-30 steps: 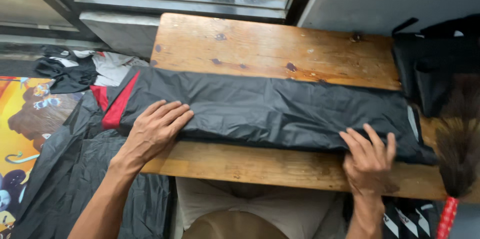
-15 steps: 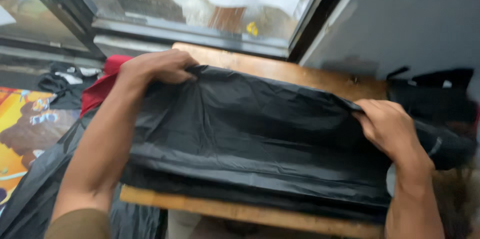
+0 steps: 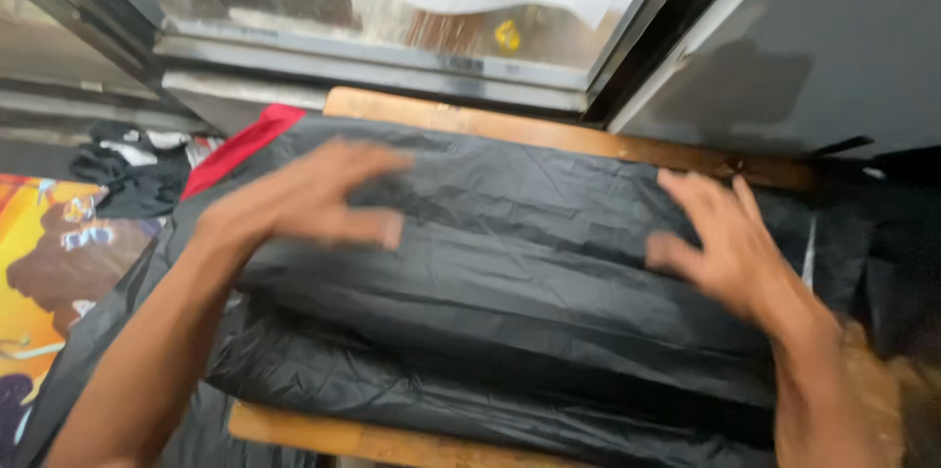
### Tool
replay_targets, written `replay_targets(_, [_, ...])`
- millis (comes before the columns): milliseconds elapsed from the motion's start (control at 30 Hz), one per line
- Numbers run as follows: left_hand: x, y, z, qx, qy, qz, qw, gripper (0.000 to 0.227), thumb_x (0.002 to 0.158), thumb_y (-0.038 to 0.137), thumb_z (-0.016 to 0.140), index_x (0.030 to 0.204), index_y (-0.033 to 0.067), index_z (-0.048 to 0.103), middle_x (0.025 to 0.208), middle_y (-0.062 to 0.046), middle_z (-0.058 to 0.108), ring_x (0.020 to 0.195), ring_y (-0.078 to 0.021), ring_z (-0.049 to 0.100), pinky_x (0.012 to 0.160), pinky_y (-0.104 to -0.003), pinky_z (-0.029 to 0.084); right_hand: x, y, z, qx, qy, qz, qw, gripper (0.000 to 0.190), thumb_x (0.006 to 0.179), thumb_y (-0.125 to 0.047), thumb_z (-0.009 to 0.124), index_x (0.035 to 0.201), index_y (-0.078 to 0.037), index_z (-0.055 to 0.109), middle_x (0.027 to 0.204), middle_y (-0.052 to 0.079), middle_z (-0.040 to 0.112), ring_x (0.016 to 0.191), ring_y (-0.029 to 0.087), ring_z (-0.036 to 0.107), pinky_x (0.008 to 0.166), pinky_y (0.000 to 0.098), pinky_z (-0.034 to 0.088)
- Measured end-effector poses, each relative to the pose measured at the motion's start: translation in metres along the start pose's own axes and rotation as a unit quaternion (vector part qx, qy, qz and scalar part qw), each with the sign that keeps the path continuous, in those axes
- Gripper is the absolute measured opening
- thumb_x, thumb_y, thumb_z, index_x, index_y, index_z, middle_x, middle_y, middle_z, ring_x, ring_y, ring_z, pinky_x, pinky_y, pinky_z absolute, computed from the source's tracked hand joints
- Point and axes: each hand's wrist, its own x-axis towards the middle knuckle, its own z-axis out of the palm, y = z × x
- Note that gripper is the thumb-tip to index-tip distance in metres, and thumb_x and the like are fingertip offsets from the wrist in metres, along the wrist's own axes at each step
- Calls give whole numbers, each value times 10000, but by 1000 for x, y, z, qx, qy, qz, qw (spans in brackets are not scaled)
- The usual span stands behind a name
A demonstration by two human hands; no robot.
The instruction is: The person folds a large black textile item on a wooden surface by hand, smoothing it repeatedly and eventually rolling it into a compact bundle that they place into a small black and red pouch.
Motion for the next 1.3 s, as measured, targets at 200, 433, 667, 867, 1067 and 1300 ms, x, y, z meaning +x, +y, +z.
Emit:
replay_targets(200, [-65,13,80,406,81,74,907,1300,315,599,817,1431,155,319,1480,-84,373,1342,-267,366,1063,-594,261,-94,-65,38,-223,71,-217,948,1308,335,-707,813,1435,-176,347,1454,76,399,1363,234,371,1141,567,218])
replay_targets(433, [-49,29,92,419,281,134,853,117,796,40,584,800,145,532,747,1,523,680,-190,527,574,-308,413,-97,-66,54,-312,230,-168,906,731,599,-188,668,1318,-129,548,1161,31,642,1026,180,631,1006,423,450])
replay_targets(667, [-60,54,68,389,476,225,756,76,946,-3,551,939,30,620,929,-90,668,806,-214,667,654,-314,479,-96,-45,63,-319,410,-193,833,185,967,-26,549,962,-103,717,802,37,614,688,252,584,709,380,477])
replay_targets(867, [-61,40,80,419,438,183,774,154,969,3,475,948,64,615,932,-52,600,850,-193,612,705,-306,459,-96,-37,62,-291,381,-161,863,321,766,13,517,990,-117,707,917,58,608,788,283,592,779,409,450])
replay_targets(1067, [-81,13,99,428,454,119,772,131,980,154,515,1006,122,639,913,-60,595,932,-216,610,814,-321,455,-108,-20,82,-316,402,-120,851,403,751,-149,710,1153,-133,692,1111,99,627,1126,258,624,1087,437,412])
replay_targets(1300, [-70,-4,88,457,480,133,737,151,970,101,530,836,122,595,740,-27,493,723,-199,559,653,-313,435,-96,14,83,-343,443,-138,817,107,947,-104,631,958,-155,724,807,39,566,758,237,610,814,377,507])
